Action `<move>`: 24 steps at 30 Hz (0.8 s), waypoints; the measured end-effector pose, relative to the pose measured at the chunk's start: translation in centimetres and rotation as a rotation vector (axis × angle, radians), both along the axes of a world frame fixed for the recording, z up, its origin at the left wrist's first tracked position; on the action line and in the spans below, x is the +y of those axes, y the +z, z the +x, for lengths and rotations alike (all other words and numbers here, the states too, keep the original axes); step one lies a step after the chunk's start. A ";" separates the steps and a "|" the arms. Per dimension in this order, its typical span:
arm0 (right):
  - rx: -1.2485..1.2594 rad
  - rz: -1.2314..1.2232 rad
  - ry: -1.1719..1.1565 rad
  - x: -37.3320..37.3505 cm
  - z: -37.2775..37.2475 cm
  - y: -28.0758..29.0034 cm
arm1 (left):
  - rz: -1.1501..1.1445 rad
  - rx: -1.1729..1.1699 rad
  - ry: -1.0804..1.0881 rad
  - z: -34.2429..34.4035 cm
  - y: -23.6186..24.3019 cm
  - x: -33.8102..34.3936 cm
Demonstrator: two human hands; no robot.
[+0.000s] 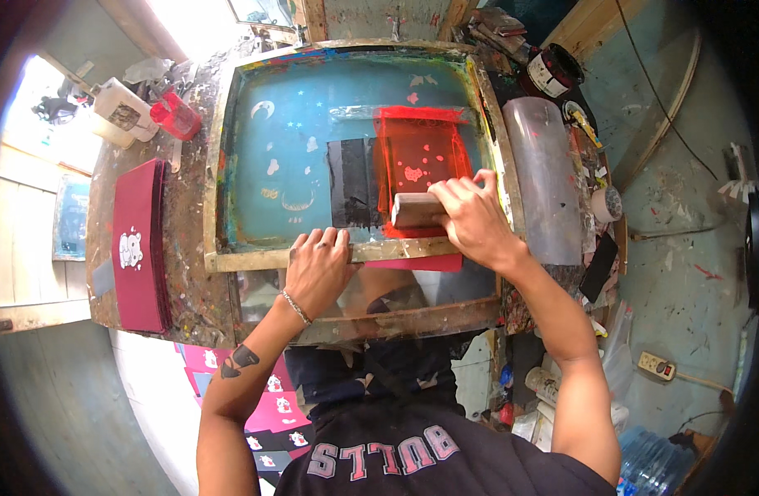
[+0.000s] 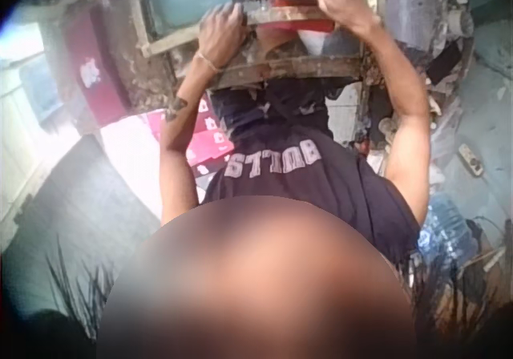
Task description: The person repeatedly places rectangular cards under a screen printing frame, uses a squeegee to apply red ink, and then removes the printed cards to set them aside. The process is repeated multiple times with different colored cards.
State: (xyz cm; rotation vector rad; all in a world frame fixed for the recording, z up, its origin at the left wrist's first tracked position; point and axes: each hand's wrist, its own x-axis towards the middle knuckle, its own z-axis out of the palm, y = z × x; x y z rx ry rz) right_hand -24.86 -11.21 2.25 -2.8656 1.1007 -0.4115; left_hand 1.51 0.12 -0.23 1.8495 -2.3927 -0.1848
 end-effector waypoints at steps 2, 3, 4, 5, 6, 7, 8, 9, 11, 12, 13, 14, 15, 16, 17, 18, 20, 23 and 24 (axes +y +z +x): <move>-0.061 -0.122 -0.041 -2.3 0.0 -1.0 | 0.015 0.001 -0.004 0.0 0.1 -0.1; -0.090 -0.185 -0.064 -3.9 0.1 -1.5 | 0.018 0.005 -0.008 0.0 0.1 -0.1; -0.057 -0.202 -0.088 -5.7 0.7 -1.8 | 0.018 0.003 -0.003 0.2 0.2 0.0; -0.063 -0.224 -0.081 -7.7 1.1 -1.8 | 0.023 0.014 -0.004 0.2 0.2 -0.1; -0.073 -0.216 -0.082 -9.7 1.4 -2.1 | 0.027 0.026 -0.005 0.2 0.2 -0.1; -0.078 -0.209 -0.077 -11.6 1.6 -2.1 | 0.029 0.042 -0.001 0.2 0.1 -0.3; -0.075 -0.136 -0.073 -12.9 2.1 -1.3 | 0.024 0.045 0.003 0.2 0.1 -0.4; -0.071 -0.064 -0.068 -14.2 2.5 -0.4 | 0.019 0.049 0.007 0.2 0.1 -0.5; -0.056 -0.060 -0.122 -16.5 3.2 0.3 | 0.018 0.054 0.003 0.2 0.0 -0.4; -0.071 -0.082 -0.132 -17.3 3.3 -0.1 | 0.017 0.049 -0.002 0.2 0.1 -0.3; -0.088 -0.105 -0.140 -17.8 3.6 -0.8 | 0.014 0.042 -0.004 0.2 0.2 -0.3; -0.096 -0.146 -0.141 -17.7 3.7 -1.7 | 0.010 0.036 -0.009 0.2 0.3 -0.4; -0.103 -0.187 -0.145 -17.4 3.6 -2.6 | 0.013 0.036 -0.014 0.2 0.3 -0.4; -0.111 -0.227 -0.141 -17.0 3.8 -2.8 | 0.017 0.035 -0.011 0.2 0.2 -0.3; -0.103 -0.208 -0.150 -16.8 3.7 -2.8 | 0.021 0.036 -0.011 0.2 0.1 -0.2; -0.094 -0.189 -0.160 -16.4 3.4 -2.8 | 0.026 0.044 -0.008 0.2 0.1 -0.3; -0.104 -0.154 -0.133 -14.7 3.0 -2.4 | 0.044 0.060 0.002 0.2 0.2 -0.1; -0.053 -0.064 -0.106 -8.7 1.7 -1.8 | 0.055 0.064 0.018 0.2 0.3 0.1; -0.109 -0.079 -0.072 -6.1 1.4 -1.6 | 0.046 0.071 0.013 0.2 0.3 0.1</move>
